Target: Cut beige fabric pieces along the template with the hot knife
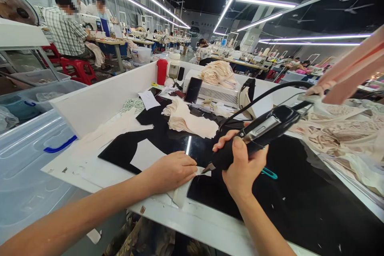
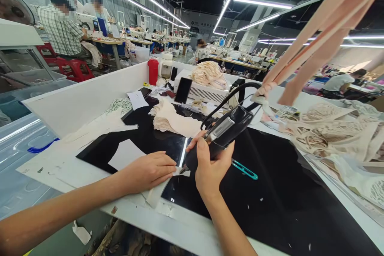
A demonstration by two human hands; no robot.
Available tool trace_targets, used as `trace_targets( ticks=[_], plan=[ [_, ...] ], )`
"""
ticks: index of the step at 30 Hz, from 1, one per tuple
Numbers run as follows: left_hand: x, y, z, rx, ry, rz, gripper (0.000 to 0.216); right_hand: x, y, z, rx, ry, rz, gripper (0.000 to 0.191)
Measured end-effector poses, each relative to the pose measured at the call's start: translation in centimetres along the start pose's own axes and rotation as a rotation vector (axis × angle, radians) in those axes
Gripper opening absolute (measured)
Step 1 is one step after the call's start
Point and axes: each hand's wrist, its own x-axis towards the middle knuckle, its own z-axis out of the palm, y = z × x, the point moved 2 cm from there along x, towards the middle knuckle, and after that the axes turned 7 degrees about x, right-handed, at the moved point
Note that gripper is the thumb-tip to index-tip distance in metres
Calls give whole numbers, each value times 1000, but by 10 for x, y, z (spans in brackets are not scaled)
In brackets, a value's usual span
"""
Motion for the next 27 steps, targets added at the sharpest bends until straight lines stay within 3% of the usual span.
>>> trace_targets(
  ticks=[5,18,27],
  plan=[
    [-1,0,1,3,4,5,21,4,-4,-8,-22,59,-55,40],
    [2,3,-6,29,-15,3,19,2,-3,-11,-78,41,-38,38],
    [-8,14,-6,58,-239,-236,24,-6,-9,-12,-113,68,-83,37]
  ],
)
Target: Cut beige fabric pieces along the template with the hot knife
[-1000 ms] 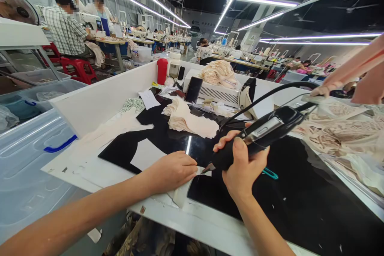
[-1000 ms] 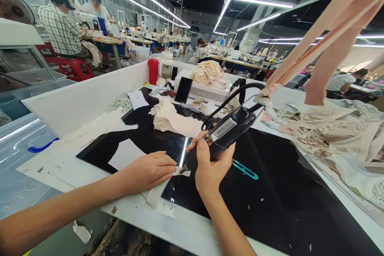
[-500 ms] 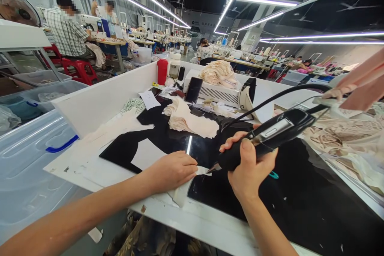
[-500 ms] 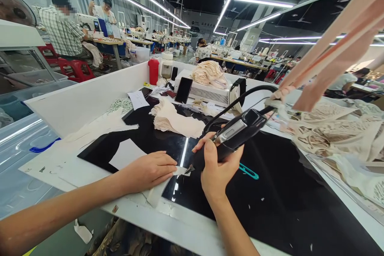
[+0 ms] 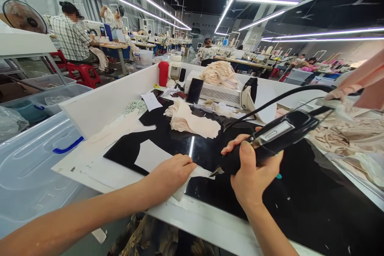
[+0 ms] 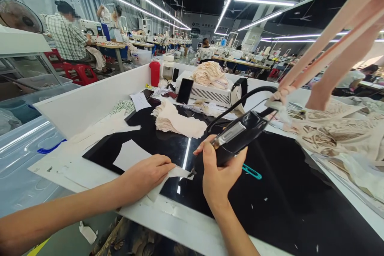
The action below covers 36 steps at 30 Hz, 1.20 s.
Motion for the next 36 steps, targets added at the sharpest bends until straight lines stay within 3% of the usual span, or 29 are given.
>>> trace_targets(
  ticks=[11,19,25,36],
  plan=[
    [-3,-2,-5,22,-42,-6,15,-9,-7,-2,-34,49,-14,38],
    [-2,16,-11,248,-59,61,12,-15,-10,-1,-10,59,15,39],
    [-5,26,-3,311,30,95,50,-19,-12,-1,8,61,30,42],
    [-8,26,-5,322,37,118,59,-1,-2,12,40,57,21,33]
  ],
)
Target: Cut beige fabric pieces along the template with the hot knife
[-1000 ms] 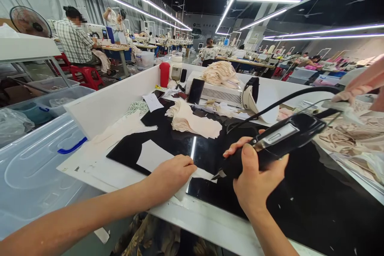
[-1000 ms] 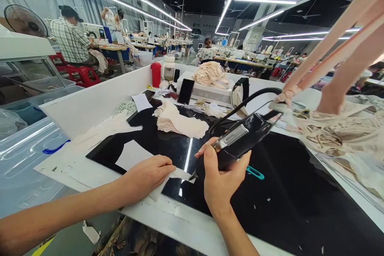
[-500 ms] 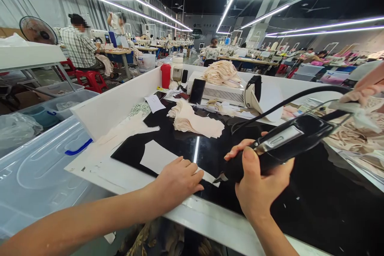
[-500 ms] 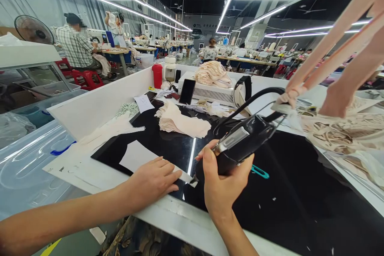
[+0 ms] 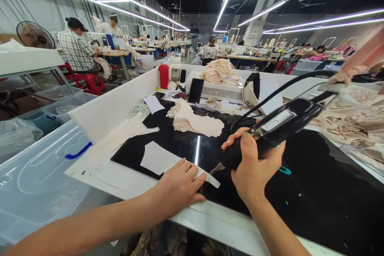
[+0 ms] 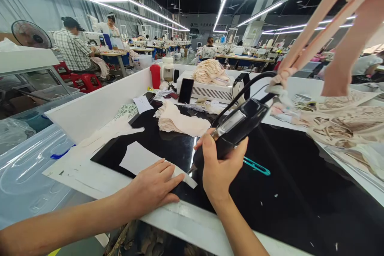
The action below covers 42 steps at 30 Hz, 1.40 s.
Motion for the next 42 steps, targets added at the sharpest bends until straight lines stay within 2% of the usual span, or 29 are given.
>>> trace_targets(
  ticks=[5,13,30,42],
  plan=[
    [-1,-1,-4,-23,6,-21,59,1,11,7,27,-42,47,30],
    [-3,-3,-2,-64,-57,-22,56,-3,16,7,46,-79,40,29],
    [-9,-11,-3,-204,-39,-26,48,-3,23,17,99,-104,60,27],
    [-10,-14,-5,-207,-10,13,46,-1,24,21,131,-102,60,26]
  ],
)
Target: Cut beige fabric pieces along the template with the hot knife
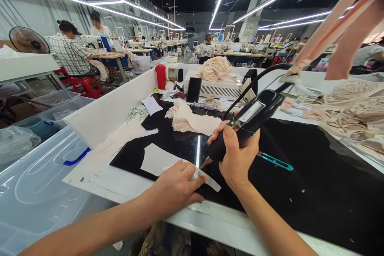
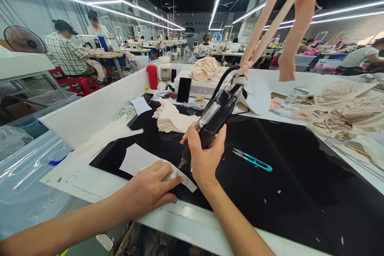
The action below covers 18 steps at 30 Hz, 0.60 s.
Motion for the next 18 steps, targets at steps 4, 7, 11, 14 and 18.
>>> trace_targets(
  ticks=[4,7,11,14,18],
  plan=[
    [0,0,-1,-13,9,7,46,-1,1,0,-6,-3,16,27],
    [0,-1,-1,-15,22,19,45,-4,-1,-2,-17,2,23,28],
    [0,-2,1,-14,41,22,48,-7,-2,-4,-47,-11,31,27],
    [-1,-2,1,-15,48,24,48,-6,-1,-2,-44,-25,41,23],
    [0,-2,-1,-13,44,39,43,-2,2,2,-25,2,27,26]
  ],
)
